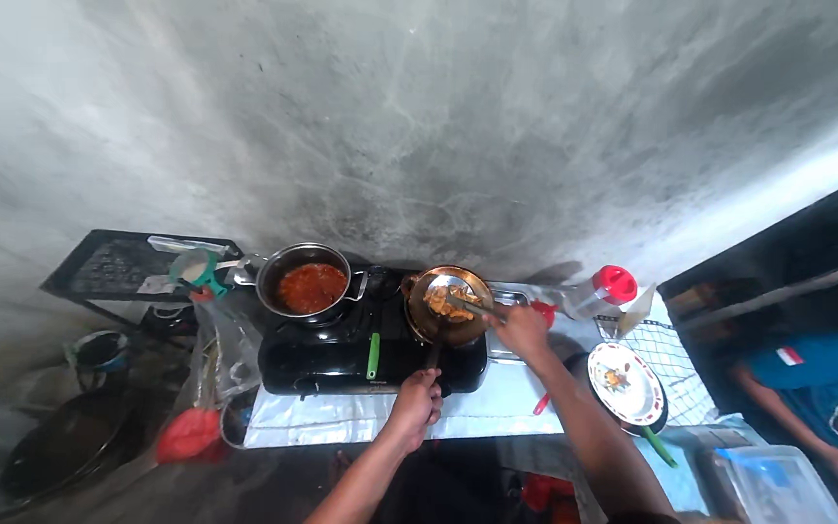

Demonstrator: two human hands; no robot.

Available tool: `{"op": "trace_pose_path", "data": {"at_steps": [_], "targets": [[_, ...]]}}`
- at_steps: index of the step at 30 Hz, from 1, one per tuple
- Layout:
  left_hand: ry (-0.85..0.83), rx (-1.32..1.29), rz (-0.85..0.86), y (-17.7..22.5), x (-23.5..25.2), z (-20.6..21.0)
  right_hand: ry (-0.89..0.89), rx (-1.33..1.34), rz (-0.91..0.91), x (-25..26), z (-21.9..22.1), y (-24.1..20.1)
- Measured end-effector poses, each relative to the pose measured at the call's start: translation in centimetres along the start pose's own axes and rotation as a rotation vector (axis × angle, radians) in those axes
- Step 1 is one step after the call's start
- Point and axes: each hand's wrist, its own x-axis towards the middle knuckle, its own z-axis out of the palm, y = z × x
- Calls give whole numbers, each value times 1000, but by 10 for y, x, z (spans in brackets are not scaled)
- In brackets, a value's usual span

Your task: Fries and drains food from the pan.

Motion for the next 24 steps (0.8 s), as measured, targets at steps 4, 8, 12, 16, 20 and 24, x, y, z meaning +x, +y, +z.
{"op": "trace_pose_path", "data": {"at_steps": [4,8,12,16,20,24], "targets": [[10,-3,-3,-2,1,-1,0,-59,16,-9,1,0],[23,-2,-12,-3,2,0,117,-70,9,-21,0,1],[22,20,-9,-7,3,6,165,-63,-89,-33,21,-10],[1,11,0,-10,1,9,374,-121,-182,-27,63,-6],[6,-7,0,-11,-1,7,573,-146,-252,-18,83,9],[-1,-13,-13,-9,-4,9,553,-137,-252,-15,84,13]]}}
